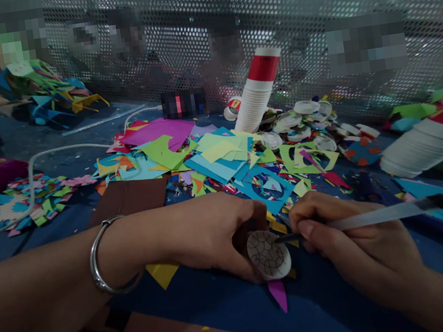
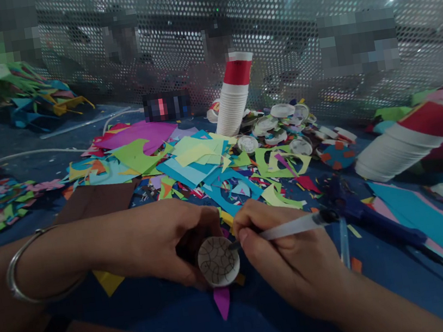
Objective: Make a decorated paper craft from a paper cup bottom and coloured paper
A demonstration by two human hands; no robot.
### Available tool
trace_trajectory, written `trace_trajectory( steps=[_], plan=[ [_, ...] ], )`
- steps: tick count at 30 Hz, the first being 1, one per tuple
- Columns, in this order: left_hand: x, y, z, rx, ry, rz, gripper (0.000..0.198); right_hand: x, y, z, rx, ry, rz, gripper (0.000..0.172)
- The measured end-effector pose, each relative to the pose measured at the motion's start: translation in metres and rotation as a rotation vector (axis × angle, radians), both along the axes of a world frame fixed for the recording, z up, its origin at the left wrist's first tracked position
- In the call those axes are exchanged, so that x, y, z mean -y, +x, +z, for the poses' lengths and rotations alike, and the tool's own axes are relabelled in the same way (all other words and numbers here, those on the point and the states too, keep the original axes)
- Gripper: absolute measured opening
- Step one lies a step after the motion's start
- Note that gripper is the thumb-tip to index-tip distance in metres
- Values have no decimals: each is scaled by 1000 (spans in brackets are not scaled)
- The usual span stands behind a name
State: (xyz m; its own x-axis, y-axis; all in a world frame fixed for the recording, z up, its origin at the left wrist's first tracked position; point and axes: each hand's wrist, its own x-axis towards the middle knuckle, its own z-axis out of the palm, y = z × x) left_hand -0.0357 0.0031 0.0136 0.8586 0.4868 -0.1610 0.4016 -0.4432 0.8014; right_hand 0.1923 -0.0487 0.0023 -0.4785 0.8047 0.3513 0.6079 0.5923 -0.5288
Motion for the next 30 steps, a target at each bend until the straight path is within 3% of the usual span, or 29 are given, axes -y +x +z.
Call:
trace_trajectory(
  steps=[13,23,30],
  plan=[
    [1,1,5,-37,79,-14,39,-1,-8,1,34,75,41,16],
    [-1,2,-1,-5,75,-19,41,2,-12,2,38,14,101,14],
    [-1,1,3,-16,89,-22,40,6,-12,1,14,-79,171,14]
  ],
)
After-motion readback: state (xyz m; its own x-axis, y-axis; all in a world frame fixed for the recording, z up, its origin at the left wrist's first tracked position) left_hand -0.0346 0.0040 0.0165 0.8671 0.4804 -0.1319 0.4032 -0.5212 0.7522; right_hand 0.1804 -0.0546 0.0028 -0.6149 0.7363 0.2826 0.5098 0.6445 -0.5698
